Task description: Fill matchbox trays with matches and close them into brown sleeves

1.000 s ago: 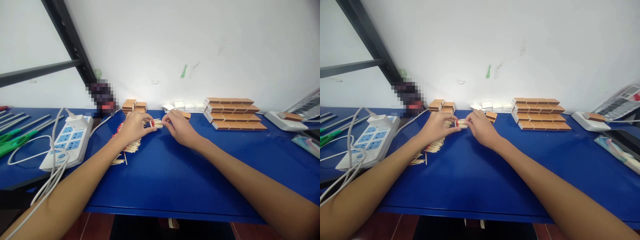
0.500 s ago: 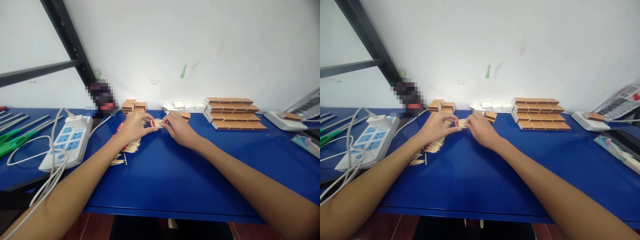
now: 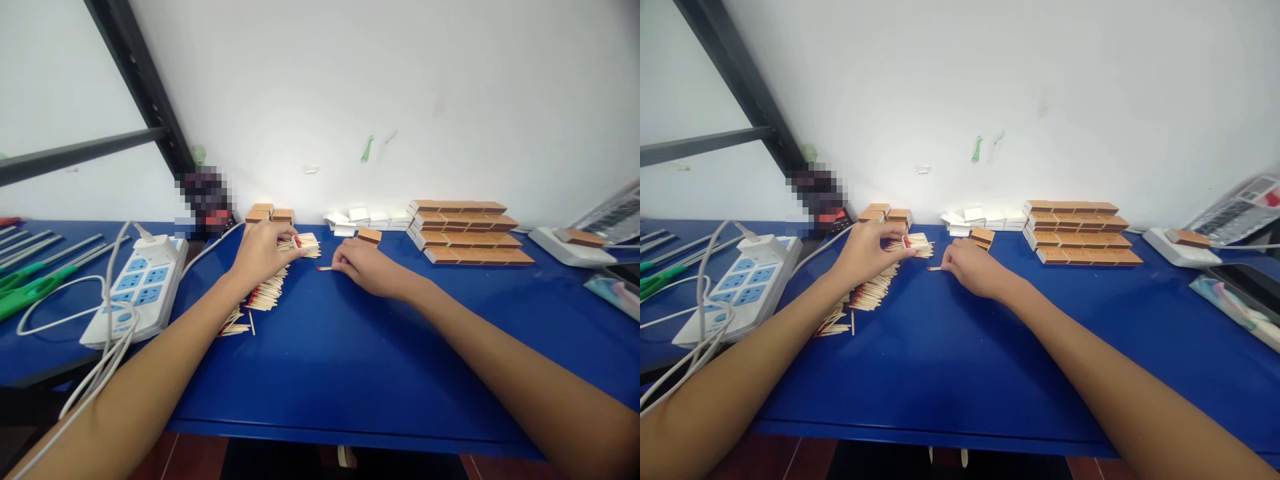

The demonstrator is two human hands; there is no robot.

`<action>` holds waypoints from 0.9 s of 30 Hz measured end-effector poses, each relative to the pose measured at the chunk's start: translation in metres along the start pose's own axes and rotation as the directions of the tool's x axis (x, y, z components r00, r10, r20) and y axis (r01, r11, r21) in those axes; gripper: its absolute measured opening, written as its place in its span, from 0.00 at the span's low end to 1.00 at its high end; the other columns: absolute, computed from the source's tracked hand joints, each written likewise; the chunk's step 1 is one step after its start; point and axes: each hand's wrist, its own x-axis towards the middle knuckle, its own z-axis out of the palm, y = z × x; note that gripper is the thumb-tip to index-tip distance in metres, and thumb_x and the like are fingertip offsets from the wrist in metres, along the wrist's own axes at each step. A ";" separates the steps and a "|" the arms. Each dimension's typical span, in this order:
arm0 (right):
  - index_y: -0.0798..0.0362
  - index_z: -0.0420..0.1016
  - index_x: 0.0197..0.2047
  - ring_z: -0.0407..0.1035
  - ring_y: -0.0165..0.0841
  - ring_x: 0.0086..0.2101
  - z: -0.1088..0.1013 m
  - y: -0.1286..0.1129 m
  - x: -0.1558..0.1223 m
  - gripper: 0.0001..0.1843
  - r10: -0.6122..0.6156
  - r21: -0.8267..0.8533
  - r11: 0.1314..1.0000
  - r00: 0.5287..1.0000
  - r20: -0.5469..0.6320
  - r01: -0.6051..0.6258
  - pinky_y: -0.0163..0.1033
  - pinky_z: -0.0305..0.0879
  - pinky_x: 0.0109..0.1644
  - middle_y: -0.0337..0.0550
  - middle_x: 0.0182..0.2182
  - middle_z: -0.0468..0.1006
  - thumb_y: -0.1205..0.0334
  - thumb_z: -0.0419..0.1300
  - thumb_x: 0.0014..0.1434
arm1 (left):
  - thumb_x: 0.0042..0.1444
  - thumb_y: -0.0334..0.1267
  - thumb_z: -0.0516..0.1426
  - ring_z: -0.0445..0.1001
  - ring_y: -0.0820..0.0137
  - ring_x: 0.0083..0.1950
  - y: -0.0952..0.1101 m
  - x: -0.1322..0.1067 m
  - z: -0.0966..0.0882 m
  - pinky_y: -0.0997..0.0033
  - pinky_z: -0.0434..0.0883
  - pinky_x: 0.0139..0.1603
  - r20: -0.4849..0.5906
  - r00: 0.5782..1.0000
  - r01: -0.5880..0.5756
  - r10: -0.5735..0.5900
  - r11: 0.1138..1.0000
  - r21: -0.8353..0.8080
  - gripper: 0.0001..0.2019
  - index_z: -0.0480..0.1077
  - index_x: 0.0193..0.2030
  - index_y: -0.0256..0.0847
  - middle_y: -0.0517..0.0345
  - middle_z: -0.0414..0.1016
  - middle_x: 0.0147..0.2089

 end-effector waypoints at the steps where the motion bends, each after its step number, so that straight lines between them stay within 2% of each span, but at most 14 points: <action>1: 0.50 0.74 0.37 0.70 0.40 0.40 -0.001 0.000 -0.001 0.07 0.006 0.005 1.000 1.000 0.026 -0.006 0.44 0.66 0.44 0.47 0.38 0.77 0.63 0.59 0.70 | 0.55 0.48 0.73 0.84 0.55 0.48 0.001 0.000 0.000 0.55 0.76 0.53 0.012 1.000 0.001 0.000 1.000 -0.022 0.13 0.82 0.41 0.44 0.53 0.87 0.45; 3: 0.51 0.75 0.38 0.70 0.40 0.39 -0.005 -0.002 -0.001 0.08 0.020 0.012 1.000 1.000 0.001 -0.020 0.44 0.66 0.43 0.47 0.37 0.77 0.60 0.60 0.71 | 0.55 0.49 0.73 0.83 0.56 0.49 0.003 -0.001 0.001 0.55 0.75 0.54 0.027 0.999 -0.022 0.022 1.000 -0.010 0.13 0.82 0.42 0.45 0.55 0.87 0.44; 6: 0.51 0.76 0.40 0.70 0.39 0.38 -0.010 -0.010 0.001 0.11 0.005 0.014 1.000 0.986 -0.167 -0.003 0.45 0.66 0.45 0.46 0.36 0.77 0.56 0.57 0.74 | 0.57 0.48 0.72 0.82 0.54 0.51 0.004 -0.003 0.004 0.53 0.73 0.55 0.070 0.995 -0.074 0.070 0.996 0.051 0.13 0.82 0.44 0.46 0.56 0.87 0.45; 9: 0.51 0.79 0.50 0.71 0.40 0.41 -0.010 -0.018 0.001 0.13 -0.082 -0.014 0.997 0.961 -0.263 0.082 0.47 0.66 0.48 0.47 0.39 0.76 0.57 0.54 0.76 | 0.57 0.49 0.73 0.82 0.55 0.49 0.002 -0.004 0.007 0.54 0.72 0.54 0.068 0.991 -0.116 0.114 0.993 0.030 0.14 0.82 0.45 0.45 0.56 0.87 0.44; 11: 0.49 0.80 0.57 0.70 0.40 0.41 -0.006 -0.021 -0.001 0.17 -0.136 -0.071 0.990 0.962 -0.235 0.123 0.46 0.66 0.46 0.48 0.40 0.75 0.57 0.52 0.77 | 0.58 0.51 0.72 0.83 0.57 0.48 0.001 -0.005 0.008 0.55 0.72 0.54 0.067 0.989 -0.134 0.134 0.991 -0.006 0.15 0.82 0.45 0.46 0.57 0.87 0.44; 13: 0.49 0.81 0.59 0.68 0.40 0.39 -0.002 -0.023 -0.004 0.19 -0.166 -0.141 0.980 0.966 -0.199 0.139 0.44 0.64 0.42 0.49 0.40 0.73 0.55 0.52 0.77 | 0.59 0.52 0.71 0.84 0.58 0.47 0.001 -0.004 0.009 0.56 0.72 0.54 0.062 0.988 -0.140 0.141 0.990 -0.026 0.14 0.82 0.45 0.46 0.58 0.87 0.43; 19: 0.52 0.82 0.57 0.64 0.38 0.37 0.000 -0.027 -0.006 0.19 -0.235 -0.275 0.945 0.952 -0.194 0.178 0.42 0.59 0.38 0.49 0.38 0.71 0.57 0.52 0.77 | 0.58 0.57 0.70 0.84 0.58 0.47 0.002 -0.005 0.011 0.56 0.73 0.52 0.059 0.987 -0.151 0.152 0.988 -0.032 0.17 0.82 0.44 0.47 0.58 0.87 0.43; 27: 0.54 0.82 0.50 0.64 0.37 0.37 0.001 -0.029 -0.007 0.16 -0.290 -0.298 0.930 0.929 -0.232 0.216 0.41 0.59 0.39 0.48 0.38 0.71 0.59 0.53 0.77 | 0.56 0.51 0.73 0.84 0.61 0.46 0.001 -0.005 0.011 0.60 0.72 0.52 0.042 0.988 -0.148 0.151 0.987 -0.067 0.16 0.82 0.45 0.44 0.59 0.87 0.42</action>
